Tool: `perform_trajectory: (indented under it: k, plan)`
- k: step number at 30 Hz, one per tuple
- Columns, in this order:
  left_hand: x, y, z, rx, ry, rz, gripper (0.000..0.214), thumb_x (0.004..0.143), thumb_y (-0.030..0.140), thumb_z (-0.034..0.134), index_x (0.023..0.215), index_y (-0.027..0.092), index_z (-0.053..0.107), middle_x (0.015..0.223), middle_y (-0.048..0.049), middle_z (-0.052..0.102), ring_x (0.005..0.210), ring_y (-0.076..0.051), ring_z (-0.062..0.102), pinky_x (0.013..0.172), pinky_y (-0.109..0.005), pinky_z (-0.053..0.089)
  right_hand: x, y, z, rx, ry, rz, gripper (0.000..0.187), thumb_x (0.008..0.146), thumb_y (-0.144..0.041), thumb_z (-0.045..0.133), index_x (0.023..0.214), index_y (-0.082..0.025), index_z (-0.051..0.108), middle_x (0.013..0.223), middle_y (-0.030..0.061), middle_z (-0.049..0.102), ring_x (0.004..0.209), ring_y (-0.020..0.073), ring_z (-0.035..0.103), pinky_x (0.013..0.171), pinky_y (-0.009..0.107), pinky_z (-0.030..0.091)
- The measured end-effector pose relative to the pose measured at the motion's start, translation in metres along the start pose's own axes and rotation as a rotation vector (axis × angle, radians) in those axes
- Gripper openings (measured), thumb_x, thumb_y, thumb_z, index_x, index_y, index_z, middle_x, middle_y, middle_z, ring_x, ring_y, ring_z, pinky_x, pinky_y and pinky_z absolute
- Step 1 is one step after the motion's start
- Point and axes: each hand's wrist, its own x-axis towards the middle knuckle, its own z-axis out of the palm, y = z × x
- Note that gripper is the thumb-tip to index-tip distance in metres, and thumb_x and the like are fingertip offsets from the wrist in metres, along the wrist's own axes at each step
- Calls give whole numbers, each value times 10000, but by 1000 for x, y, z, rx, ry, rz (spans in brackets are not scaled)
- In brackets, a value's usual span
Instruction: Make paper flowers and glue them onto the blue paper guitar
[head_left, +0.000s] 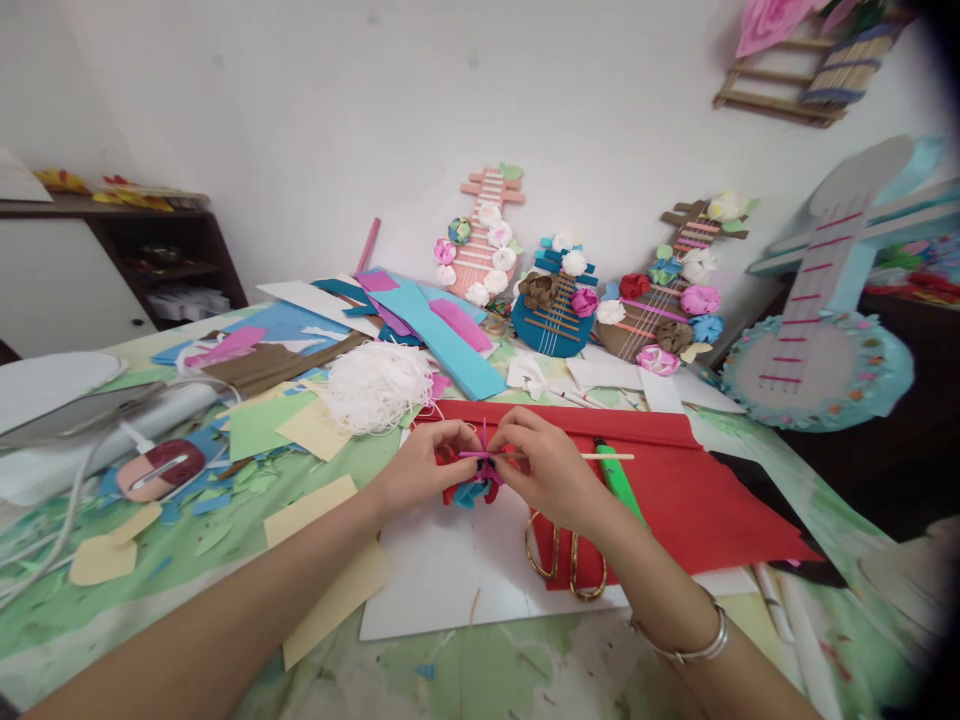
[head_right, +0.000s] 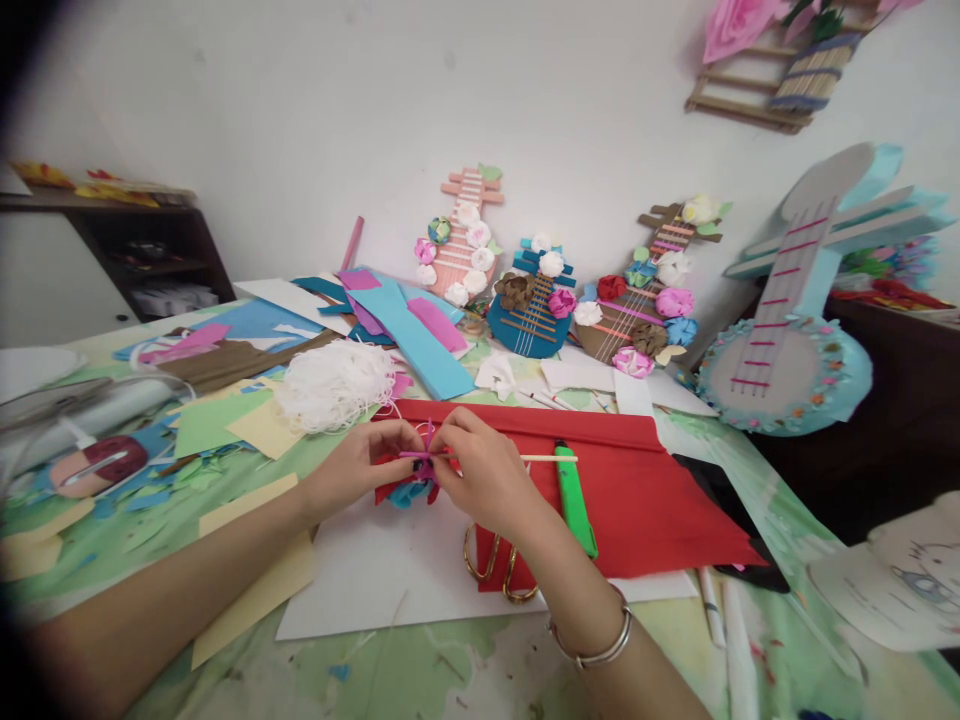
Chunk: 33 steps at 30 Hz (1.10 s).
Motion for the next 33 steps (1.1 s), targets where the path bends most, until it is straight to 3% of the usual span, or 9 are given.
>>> perform_trajectory:
  k: [16, 25, 33]
  plan:
    - [1, -7, 1, 42, 38, 47, 101, 707, 230, 609, 747, 138, 599, 723, -21, 599, 633, -115, 538, 597, -253, 466, 0, 1, 2, 15, -7, -33, 65, 849, -148, 558, 812, -186, 597, 917, 30, 540, 737, 113, 527, 647, 247, 420]
    - [1, -6, 2, -31, 12, 50, 113, 644, 124, 583, 753, 149, 567, 736, -8, 584, 653, -122, 556, 608, -260, 476, 0, 0, 2, 20, -1, -10, 89, 835, -112, 554, 785, -185, 550, 904, 21, 526, 678, 98, 481, 582, 222, 386]
    - [0, -5, 2, 47, 35, 96, 78, 688, 191, 612, 744, 152, 574, 729, -13, 597, 656, -125, 540, 630, -270, 460, 0, 1, 2, 24, -4, -14, 114, 828, -101, 564, 769, -189, 520, 906, 15, 521, 700, 101, 495, 598, 222, 394]
